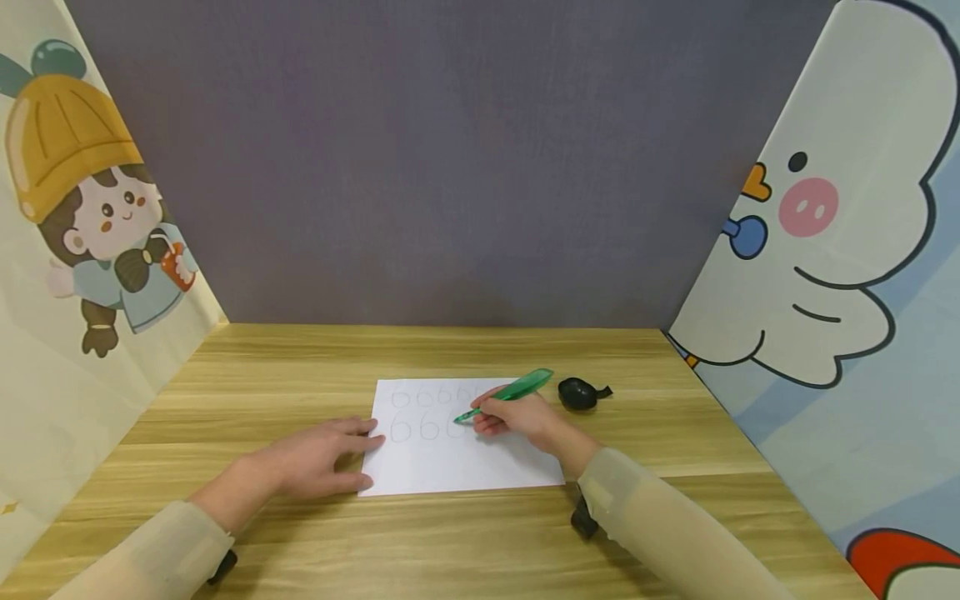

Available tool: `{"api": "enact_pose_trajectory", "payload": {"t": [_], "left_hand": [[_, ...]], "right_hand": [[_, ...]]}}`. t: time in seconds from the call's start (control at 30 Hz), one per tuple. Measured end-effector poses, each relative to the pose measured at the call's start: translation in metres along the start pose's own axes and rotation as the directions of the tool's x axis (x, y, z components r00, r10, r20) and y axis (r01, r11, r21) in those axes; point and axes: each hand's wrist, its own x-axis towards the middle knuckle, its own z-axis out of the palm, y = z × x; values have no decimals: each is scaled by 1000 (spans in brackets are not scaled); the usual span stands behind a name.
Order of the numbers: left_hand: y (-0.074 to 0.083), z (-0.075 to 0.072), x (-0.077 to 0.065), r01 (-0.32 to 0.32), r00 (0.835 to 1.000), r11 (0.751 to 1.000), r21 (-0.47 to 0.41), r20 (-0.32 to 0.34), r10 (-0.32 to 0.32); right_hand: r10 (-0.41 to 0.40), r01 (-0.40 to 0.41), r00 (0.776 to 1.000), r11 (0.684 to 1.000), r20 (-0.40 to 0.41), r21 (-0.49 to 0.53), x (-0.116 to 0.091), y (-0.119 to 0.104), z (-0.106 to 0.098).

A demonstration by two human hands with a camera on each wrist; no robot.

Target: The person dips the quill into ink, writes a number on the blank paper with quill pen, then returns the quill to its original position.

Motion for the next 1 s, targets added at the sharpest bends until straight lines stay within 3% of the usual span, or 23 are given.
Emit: {"api": "enact_pose_trajectory", "payload": {"t": [1.0], "left_hand": [[0, 0, 1, -7, 1000, 1000, -1, -5, 7]], "right_hand": [[-10, 10, 1000, 1000, 30, 6, -1, 2, 3]]}}
